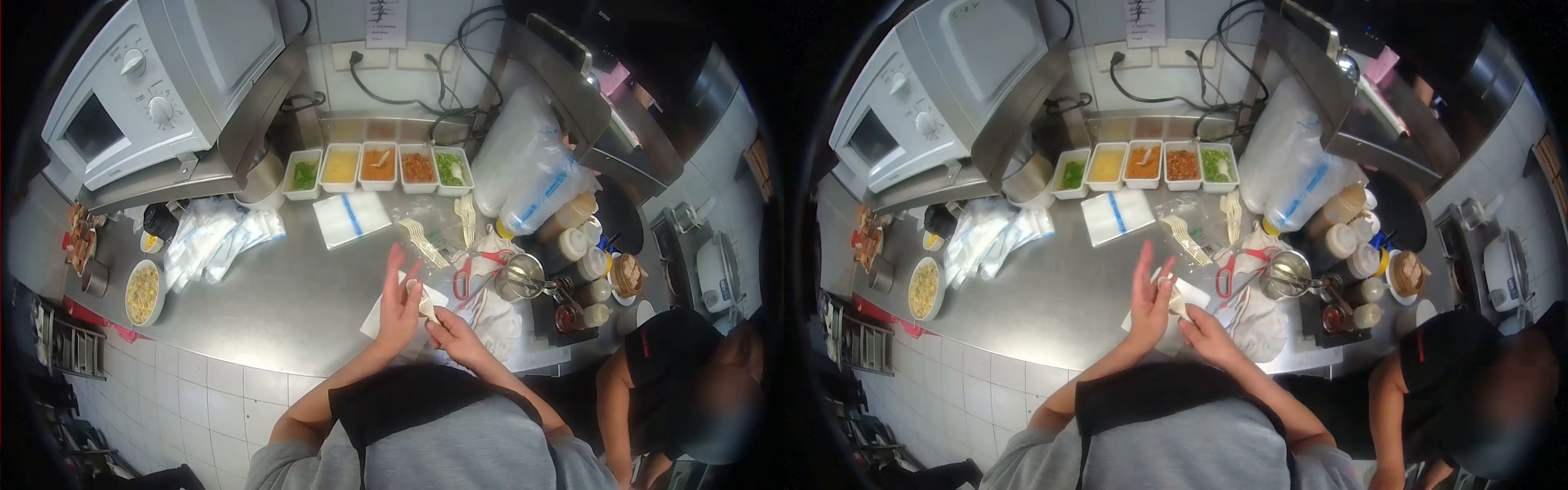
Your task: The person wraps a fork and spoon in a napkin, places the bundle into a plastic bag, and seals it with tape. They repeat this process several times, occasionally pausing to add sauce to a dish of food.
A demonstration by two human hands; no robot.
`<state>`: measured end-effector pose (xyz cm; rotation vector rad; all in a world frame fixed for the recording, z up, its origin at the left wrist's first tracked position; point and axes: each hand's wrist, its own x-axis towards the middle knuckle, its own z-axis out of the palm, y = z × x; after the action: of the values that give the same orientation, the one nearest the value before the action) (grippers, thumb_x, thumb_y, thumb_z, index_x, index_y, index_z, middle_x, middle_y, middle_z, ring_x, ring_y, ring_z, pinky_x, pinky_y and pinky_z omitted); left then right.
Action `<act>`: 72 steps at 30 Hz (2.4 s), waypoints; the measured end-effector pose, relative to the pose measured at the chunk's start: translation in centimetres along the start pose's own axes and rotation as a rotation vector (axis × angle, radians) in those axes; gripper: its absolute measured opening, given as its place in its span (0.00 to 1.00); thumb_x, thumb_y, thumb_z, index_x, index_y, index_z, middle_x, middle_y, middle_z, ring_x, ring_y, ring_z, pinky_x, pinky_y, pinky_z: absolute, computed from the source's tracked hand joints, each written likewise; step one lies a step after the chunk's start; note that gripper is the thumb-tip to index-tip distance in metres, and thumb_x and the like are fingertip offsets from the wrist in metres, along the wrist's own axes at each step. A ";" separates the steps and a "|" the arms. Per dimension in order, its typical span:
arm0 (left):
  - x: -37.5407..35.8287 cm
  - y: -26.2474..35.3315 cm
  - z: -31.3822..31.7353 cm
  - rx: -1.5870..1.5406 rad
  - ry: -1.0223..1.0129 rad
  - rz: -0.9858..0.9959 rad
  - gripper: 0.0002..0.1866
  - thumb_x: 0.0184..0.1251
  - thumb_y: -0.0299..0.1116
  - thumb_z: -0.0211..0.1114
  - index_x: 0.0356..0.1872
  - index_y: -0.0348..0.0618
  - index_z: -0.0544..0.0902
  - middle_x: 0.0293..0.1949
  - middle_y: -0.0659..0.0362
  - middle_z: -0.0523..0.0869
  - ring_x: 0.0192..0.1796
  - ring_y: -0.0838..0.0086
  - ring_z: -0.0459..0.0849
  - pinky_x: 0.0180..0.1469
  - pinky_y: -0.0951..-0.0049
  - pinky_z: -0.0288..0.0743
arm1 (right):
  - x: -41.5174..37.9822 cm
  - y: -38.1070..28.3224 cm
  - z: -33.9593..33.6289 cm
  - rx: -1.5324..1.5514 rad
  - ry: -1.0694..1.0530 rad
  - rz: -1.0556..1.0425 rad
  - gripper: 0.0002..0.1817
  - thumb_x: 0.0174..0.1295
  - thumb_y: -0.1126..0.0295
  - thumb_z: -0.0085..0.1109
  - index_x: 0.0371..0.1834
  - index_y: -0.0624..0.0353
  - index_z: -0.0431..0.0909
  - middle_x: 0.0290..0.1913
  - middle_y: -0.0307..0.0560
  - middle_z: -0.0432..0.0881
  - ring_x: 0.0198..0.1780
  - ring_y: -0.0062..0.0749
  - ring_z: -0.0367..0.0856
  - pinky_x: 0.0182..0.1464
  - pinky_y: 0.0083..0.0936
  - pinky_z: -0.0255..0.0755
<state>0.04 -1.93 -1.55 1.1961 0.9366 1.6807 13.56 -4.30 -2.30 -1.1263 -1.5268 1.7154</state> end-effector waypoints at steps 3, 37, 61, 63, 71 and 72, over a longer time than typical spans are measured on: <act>0.7 0.8 -0.8 -0.277 0.032 -0.130 0.19 0.74 0.29 0.43 0.63 0.37 0.63 0.56 0.49 0.76 0.66 0.65 0.66 0.60 0.73 0.67 | -0.2 -1.4 -0.5 0.005 -0.058 0.053 0.13 0.66 0.67 0.49 0.49 0.62 0.73 0.25 0.34 0.70 0.26 0.17 0.68 0.29 0.18 0.66; -1.1 0.8 -17.8 0.854 -0.266 0.070 0.26 0.47 0.27 0.70 0.51 0.36 0.74 0.50 0.50 0.76 0.51 0.57 0.76 0.51 0.64 0.72 | 7.7 -2.9 1.3 -0.768 0.011 -0.371 0.12 0.50 0.76 0.57 0.40 0.61 0.79 0.32 0.54 0.76 0.35 0.52 0.76 0.39 0.38 0.70; 2.7 0.2 -22.4 0.628 -0.695 -0.403 0.15 0.48 0.34 0.73 0.36 0.39 0.84 0.38 0.56 0.86 0.42 0.69 0.84 0.48 0.72 0.75 | 17.9 2.1 9.5 -0.908 -0.136 -0.270 0.16 0.48 0.70 0.60 0.42 0.60 0.81 0.34 0.55 0.81 0.38 0.45 0.80 0.42 0.33 0.72; 2.2 0.3 -22.2 0.700 -0.695 -0.241 0.14 0.46 0.32 0.73 0.35 0.39 0.85 0.37 0.55 0.86 0.41 0.64 0.83 0.48 0.70 0.75 | 17.8 0.8 9.8 -0.862 -0.139 -0.288 0.16 0.48 0.71 0.60 0.42 0.61 0.81 0.36 0.56 0.81 0.40 0.47 0.80 0.44 0.34 0.73; 1.5 1.0 -21.7 0.752 -0.680 -0.118 0.13 0.48 0.29 0.70 0.37 0.38 0.84 0.40 0.53 0.85 0.43 0.60 0.83 0.50 0.69 0.75 | 18.0 2.2 9.4 -0.853 -0.169 -0.305 0.15 0.46 0.75 0.60 0.40 0.63 0.81 0.38 0.56 0.80 0.43 0.48 0.78 0.47 0.34 0.72; 1.5 1.1 -21.7 0.755 -0.696 -0.097 0.11 0.51 0.29 0.68 0.36 0.38 0.84 0.39 0.52 0.85 0.42 0.59 0.83 0.48 0.68 0.75 | 17.9 2.2 9.3 -0.865 -0.159 -0.330 0.15 0.46 0.75 0.61 0.40 0.63 0.81 0.39 0.55 0.80 0.43 0.48 0.78 0.48 0.34 0.72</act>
<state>-21.31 -3.05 -5.74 2.0059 1.1623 0.6994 -2.86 6.02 -8.34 -1.0294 -2.5048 0.9274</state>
